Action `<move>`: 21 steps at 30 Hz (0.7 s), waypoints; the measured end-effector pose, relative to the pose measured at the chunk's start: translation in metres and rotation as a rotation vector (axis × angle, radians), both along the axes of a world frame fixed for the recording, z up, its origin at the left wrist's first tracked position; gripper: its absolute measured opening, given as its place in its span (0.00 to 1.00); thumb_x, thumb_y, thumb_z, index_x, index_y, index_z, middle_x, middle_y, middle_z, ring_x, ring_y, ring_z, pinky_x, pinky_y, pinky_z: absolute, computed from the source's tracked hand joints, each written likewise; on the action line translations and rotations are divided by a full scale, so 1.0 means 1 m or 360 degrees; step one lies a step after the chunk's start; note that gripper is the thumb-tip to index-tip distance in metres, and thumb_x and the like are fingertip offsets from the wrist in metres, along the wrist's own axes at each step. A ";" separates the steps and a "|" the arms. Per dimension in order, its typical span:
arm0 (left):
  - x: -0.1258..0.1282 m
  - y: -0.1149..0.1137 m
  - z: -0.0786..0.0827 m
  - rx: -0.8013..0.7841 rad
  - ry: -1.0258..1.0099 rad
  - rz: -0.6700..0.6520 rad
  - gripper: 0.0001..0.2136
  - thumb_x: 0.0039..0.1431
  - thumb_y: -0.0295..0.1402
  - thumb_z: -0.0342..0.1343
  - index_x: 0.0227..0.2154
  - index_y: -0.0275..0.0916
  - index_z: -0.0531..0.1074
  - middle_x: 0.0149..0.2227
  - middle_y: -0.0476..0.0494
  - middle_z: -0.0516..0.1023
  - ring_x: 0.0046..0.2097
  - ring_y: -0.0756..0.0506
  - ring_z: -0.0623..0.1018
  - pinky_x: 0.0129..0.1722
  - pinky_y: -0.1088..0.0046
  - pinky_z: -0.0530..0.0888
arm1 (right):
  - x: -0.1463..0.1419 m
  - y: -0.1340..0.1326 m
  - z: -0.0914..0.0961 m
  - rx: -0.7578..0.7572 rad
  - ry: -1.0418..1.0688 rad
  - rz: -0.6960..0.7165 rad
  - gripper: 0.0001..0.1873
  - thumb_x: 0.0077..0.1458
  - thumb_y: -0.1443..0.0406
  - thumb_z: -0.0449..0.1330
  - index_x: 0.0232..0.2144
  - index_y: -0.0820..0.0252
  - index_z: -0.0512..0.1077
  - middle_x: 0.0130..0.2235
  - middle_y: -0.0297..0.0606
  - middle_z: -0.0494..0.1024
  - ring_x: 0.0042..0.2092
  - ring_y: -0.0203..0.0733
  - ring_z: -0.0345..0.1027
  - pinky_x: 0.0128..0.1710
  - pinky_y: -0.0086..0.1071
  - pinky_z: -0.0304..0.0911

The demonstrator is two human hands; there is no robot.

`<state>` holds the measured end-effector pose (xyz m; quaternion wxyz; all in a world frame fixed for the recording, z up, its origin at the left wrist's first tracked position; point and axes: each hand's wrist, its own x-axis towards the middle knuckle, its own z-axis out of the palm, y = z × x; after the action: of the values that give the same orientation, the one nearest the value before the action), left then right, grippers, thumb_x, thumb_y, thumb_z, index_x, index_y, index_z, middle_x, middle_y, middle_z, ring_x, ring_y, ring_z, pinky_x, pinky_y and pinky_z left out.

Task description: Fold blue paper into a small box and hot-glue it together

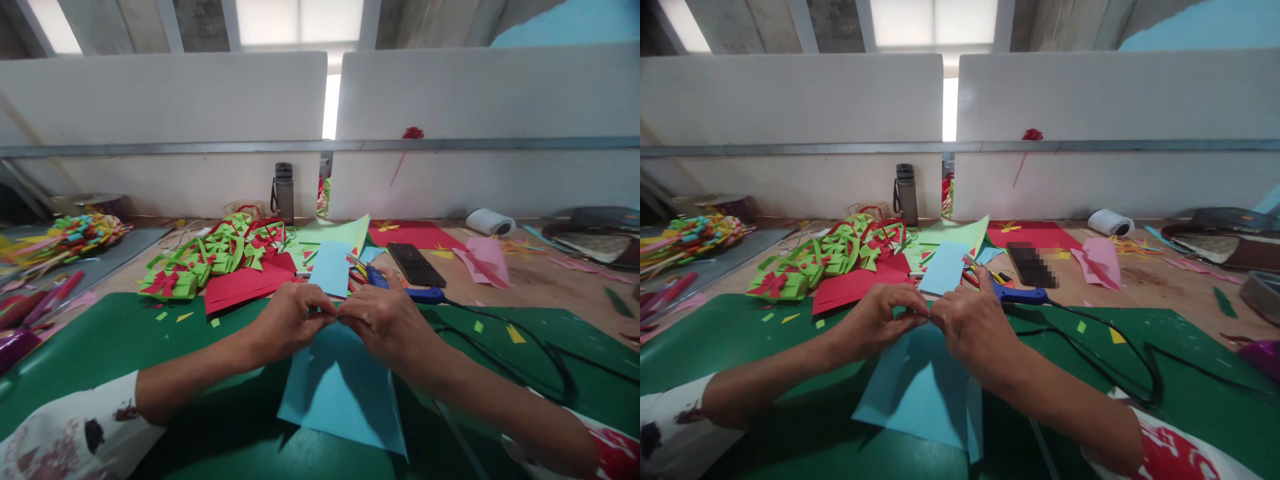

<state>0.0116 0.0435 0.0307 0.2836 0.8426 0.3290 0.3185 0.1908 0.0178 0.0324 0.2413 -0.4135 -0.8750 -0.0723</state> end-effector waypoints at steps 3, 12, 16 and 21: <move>-0.007 0.009 0.006 -0.0281 0.0042 0.0013 0.12 0.57 0.33 0.50 0.28 0.33 0.77 0.23 0.49 0.74 0.27 0.51 0.70 0.27 0.78 0.65 | 0.003 0.000 0.003 -0.0016 -0.0086 -0.0048 0.16 0.56 0.70 0.54 0.17 0.59 0.70 0.20 0.29 0.70 0.27 0.33 0.62 0.50 0.44 0.40; -0.009 0.015 0.002 -0.0205 0.0225 -0.0069 0.07 0.51 0.28 0.55 0.27 0.32 0.77 0.28 0.45 0.78 0.31 0.49 0.74 0.34 0.76 0.69 | 0.004 0.003 0.001 -0.0084 -0.0059 -0.0066 0.16 0.55 0.71 0.54 0.17 0.59 0.70 0.21 0.28 0.71 0.28 0.33 0.63 0.50 0.44 0.38; -0.006 0.009 0.001 -0.0098 0.0231 -0.0026 0.07 0.49 0.23 0.53 0.26 0.33 0.76 0.29 0.44 0.78 0.32 0.49 0.73 0.35 0.76 0.67 | 0.003 0.003 -0.001 -0.0062 -0.0056 -0.0045 0.14 0.53 0.71 0.56 0.17 0.59 0.70 0.21 0.28 0.72 0.28 0.33 0.63 0.50 0.44 0.38; -0.008 0.013 -0.002 -0.0154 0.0273 0.0002 0.07 0.50 0.26 0.52 0.26 0.32 0.75 0.24 0.46 0.75 0.28 0.50 0.71 0.29 0.78 0.66 | 0.004 0.003 0.001 -0.0122 -0.0079 -0.0050 0.14 0.54 0.72 0.54 0.17 0.60 0.70 0.22 0.29 0.73 0.29 0.34 0.63 0.48 0.43 0.40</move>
<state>0.0038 0.0561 0.0290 0.2946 0.8518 0.3675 0.2291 0.1952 0.0212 0.0334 0.2024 -0.4343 -0.8761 -0.0527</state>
